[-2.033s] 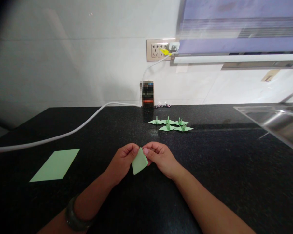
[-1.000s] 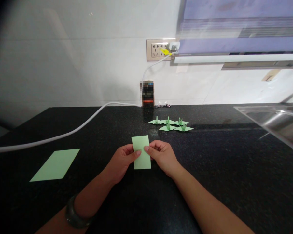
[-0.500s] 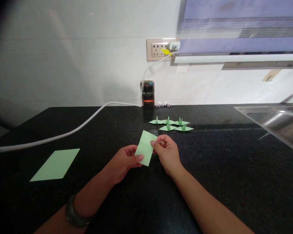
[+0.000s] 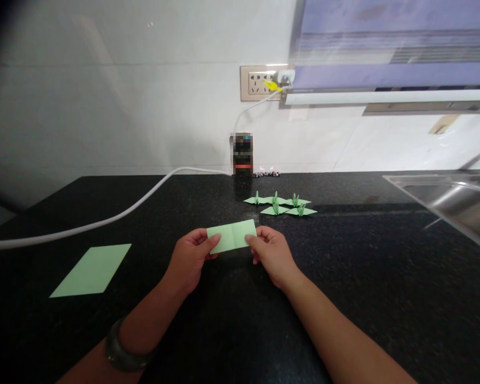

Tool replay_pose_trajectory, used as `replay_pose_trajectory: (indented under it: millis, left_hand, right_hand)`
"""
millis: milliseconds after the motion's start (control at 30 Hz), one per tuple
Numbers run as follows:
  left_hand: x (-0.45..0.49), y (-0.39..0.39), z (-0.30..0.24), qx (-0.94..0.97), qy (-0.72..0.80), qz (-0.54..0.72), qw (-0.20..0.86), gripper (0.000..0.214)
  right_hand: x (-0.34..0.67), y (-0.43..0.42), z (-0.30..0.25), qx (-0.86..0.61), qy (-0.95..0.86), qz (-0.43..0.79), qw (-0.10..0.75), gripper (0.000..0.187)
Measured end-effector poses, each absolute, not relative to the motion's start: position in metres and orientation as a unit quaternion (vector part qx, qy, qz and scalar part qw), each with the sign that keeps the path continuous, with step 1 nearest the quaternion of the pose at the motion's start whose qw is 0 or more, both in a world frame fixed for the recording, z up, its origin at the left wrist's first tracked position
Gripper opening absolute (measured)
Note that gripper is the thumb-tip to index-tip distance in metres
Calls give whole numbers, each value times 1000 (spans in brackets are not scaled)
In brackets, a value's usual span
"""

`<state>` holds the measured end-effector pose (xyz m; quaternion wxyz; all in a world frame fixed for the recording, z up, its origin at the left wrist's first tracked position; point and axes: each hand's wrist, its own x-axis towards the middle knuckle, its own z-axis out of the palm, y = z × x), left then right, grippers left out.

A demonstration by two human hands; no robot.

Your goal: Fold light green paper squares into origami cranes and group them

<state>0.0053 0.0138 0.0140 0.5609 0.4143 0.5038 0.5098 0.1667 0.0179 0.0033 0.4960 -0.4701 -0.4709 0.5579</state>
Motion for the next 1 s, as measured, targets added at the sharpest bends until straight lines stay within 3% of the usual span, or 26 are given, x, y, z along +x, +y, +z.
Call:
replay_pose_trajectory:
  millis: [167, 667, 733, 833, 867, 1000]
  left_hand:
    - [8, 13, 12, 429, 499, 479, 581, 28]
    - [9, 14, 8, 423, 487, 468, 604, 29]
    - [8, 15, 8, 405, 505, 472, 599, 29]
    - [6, 17, 9, 366, 523, 477, 604, 28]
    - [6, 18, 9, 354, 523, 476, 612, 26]
    - [4, 18, 8, 352, 503, 451, 648, 24]
  right_hand:
    - [160, 15, 1, -429, -444, 617, 487, 22]
    - [156, 10, 2, -381, -537, 620, 426, 21]
    - [159, 11, 3, -389, -581, 550, 457, 33]
    - [168, 11, 7, -397, -707, 311, 495, 75]
    - [172, 11, 9, -383, -761, 231, 470, 76]
    - [180, 13, 16, -346, -860, 57, 370, 36]
